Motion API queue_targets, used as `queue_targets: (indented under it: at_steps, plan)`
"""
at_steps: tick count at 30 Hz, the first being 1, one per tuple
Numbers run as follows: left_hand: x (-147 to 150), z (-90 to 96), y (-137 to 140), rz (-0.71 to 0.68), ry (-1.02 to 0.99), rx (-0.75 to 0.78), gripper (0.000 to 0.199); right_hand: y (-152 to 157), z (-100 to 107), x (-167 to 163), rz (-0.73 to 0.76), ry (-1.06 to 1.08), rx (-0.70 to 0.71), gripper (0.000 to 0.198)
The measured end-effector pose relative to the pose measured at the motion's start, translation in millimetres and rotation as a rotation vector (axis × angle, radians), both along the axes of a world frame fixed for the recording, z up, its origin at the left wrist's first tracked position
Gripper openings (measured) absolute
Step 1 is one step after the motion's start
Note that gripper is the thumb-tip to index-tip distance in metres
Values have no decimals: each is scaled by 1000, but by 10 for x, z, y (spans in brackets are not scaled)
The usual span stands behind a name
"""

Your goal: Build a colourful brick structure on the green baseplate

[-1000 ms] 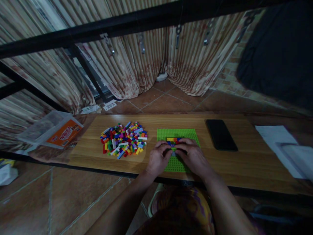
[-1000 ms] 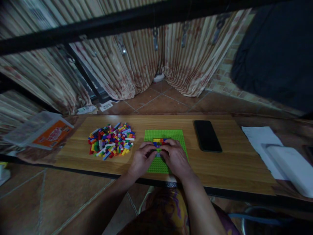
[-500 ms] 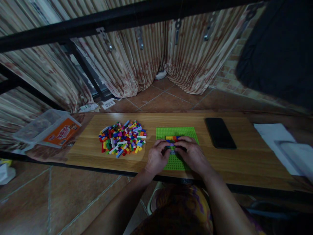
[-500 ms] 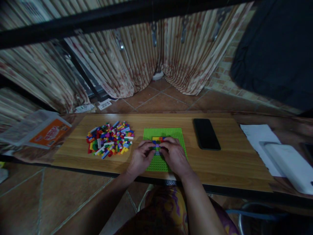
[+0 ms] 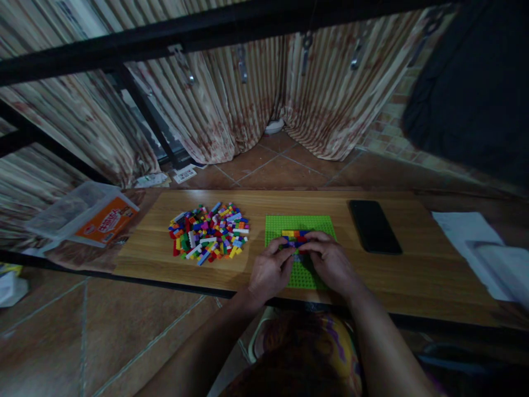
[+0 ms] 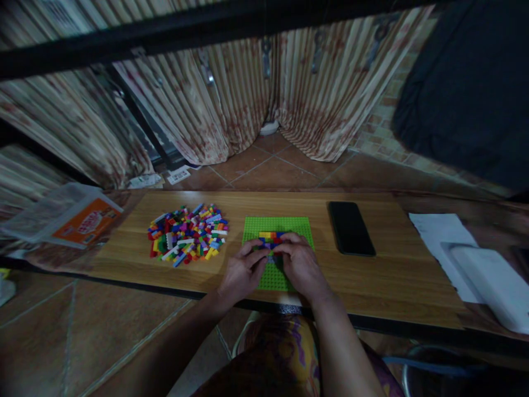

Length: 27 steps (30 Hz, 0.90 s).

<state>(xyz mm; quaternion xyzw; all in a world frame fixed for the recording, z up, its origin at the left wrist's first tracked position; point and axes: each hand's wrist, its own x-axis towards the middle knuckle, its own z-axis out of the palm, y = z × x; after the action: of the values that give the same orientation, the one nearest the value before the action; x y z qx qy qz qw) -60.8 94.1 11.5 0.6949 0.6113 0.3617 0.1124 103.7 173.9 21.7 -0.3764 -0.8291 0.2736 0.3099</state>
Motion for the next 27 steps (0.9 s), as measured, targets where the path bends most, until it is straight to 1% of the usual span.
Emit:
queue_targets:
  at_steps: [7,12,16,19,23,27]
  plan:
    - [29,11,-17,-16,96,-19,25,-2,-6,-5,6,-16,55,36]
    - [42,-16,-37,-36,157,-31,27,-20,10,-23,10,-88,118,38]
    - [68,-1,-47,-25,234,-39,26,-40,38,-35,23,-138,157,41]
    - [93,33,-55,-23,311,-42,26,-75,85,-47,19,-199,163,41]
    - [110,68,-43,-60,404,-73,26,-124,149,-72,1,-292,174,40]
    - [116,78,-21,-96,518,-90,25,-139,159,-91,-6,-378,193,39]
